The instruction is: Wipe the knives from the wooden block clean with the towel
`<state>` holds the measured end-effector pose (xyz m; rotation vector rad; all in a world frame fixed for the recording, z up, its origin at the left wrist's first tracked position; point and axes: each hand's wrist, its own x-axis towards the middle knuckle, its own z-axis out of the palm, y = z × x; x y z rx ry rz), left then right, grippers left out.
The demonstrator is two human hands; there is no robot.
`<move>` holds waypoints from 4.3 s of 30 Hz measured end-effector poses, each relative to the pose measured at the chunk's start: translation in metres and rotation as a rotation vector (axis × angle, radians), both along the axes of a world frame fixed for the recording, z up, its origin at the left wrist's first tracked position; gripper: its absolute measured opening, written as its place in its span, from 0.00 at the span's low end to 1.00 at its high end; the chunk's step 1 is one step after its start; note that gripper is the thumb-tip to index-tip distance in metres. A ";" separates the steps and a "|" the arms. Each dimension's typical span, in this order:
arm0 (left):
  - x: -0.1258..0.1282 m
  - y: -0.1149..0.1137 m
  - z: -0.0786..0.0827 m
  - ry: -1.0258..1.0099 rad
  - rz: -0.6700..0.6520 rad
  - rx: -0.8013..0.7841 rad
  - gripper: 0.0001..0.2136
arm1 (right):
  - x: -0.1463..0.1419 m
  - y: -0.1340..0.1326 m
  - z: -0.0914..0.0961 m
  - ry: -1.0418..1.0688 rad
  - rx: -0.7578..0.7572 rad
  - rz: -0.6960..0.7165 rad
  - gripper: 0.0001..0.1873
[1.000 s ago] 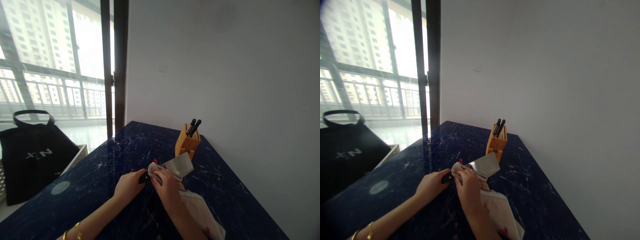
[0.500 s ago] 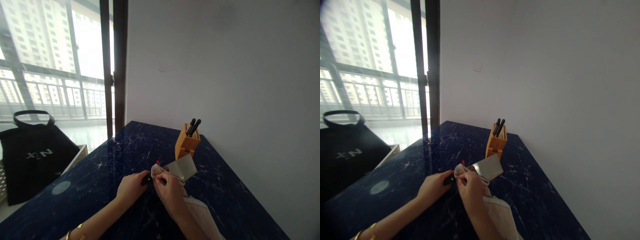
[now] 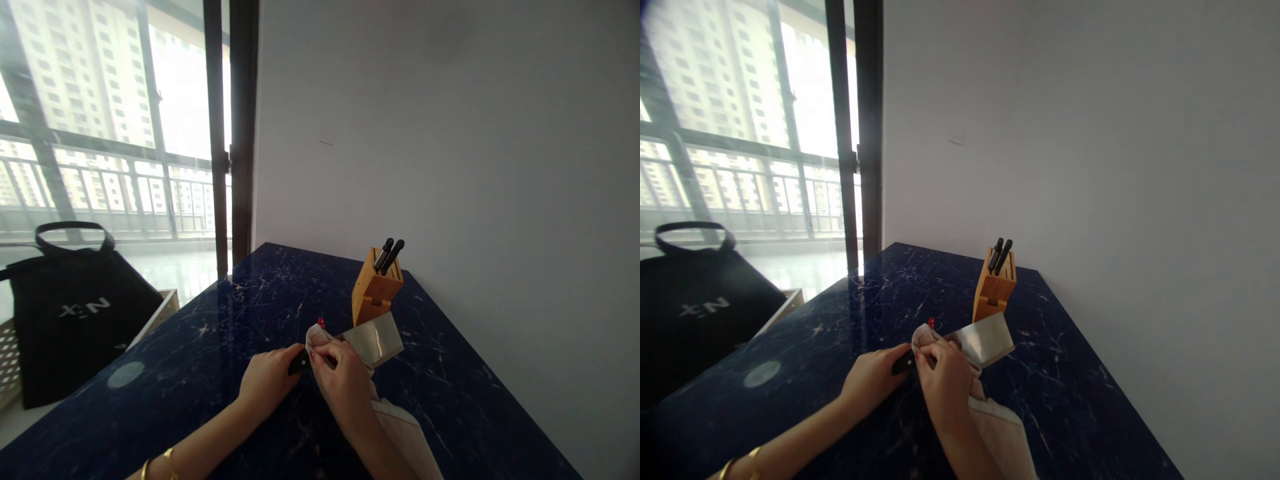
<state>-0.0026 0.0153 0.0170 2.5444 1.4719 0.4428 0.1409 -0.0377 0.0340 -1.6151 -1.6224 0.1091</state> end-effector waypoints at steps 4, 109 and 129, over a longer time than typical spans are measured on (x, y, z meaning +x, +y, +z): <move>-0.001 0.002 -0.001 -0.002 0.022 0.003 0.11 | 0.000 -0.001 0.000 -0.067 -0.123 -0.058 0.05; -0.040 0.038 -0.001 -0.604 -0.282 -0.961 0.19 | 0.027 0.006 -0.002 0.205 0.179 -0.025 0.04; -0.016 0.024 -0.016 -0.473 -0.291 -0.511 0.14 | 0.033 -0.002 0.011 0.220 0.366 -0.103 0.06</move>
